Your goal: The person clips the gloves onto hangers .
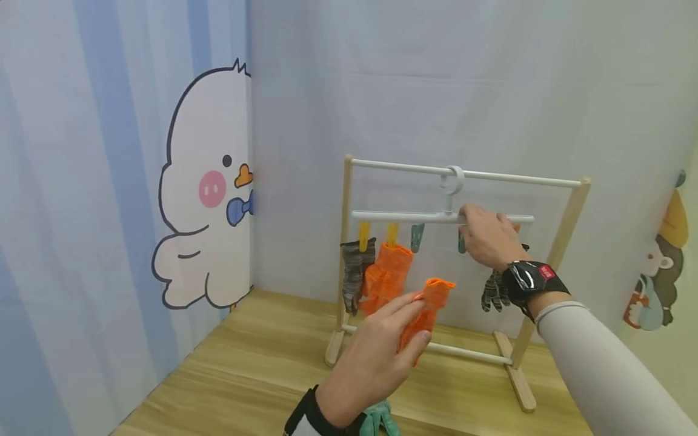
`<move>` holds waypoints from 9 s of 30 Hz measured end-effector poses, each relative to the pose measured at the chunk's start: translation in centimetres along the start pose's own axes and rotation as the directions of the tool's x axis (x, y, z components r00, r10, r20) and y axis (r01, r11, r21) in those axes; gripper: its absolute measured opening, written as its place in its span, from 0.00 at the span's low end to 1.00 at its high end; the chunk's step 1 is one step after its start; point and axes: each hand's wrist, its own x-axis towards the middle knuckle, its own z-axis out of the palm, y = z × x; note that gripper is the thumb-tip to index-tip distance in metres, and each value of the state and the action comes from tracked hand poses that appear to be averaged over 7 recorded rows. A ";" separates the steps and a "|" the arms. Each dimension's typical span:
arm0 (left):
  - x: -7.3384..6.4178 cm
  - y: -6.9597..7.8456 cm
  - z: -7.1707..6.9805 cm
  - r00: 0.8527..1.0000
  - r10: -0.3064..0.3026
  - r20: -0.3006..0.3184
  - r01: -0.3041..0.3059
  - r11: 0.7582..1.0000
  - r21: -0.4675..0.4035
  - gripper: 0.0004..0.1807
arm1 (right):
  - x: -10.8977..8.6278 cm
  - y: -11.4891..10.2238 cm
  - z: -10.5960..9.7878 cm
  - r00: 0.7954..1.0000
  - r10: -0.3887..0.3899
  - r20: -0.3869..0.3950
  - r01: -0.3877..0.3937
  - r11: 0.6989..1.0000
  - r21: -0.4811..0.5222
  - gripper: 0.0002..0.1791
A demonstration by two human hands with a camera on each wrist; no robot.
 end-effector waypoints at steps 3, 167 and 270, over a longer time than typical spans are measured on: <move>0.1 -0.1 0.3 1.000 0.021 -0.001 -0.021 1.000 0.000 0.21 | -0.3 0.4 -0.5 1.000 -0.001 0.018 0.000 1.000 0.025 0.11; 8.3 -4.5 9.0 0.990 -0.074 0.119 0.007 0.873 0.487 0.30 | 0.3 -1.0 -1.7 0.925 0.355 0.138 -0.377 0.904 0.204 0.10; 9.7 -2.7 9.7 0.994 -0.006 0.113 -0.067 0.777 0.626 0.30 | 0.0 -0.5 -0.4 0.949 0.291 0.121 -0.303 0.947 0.106 0.10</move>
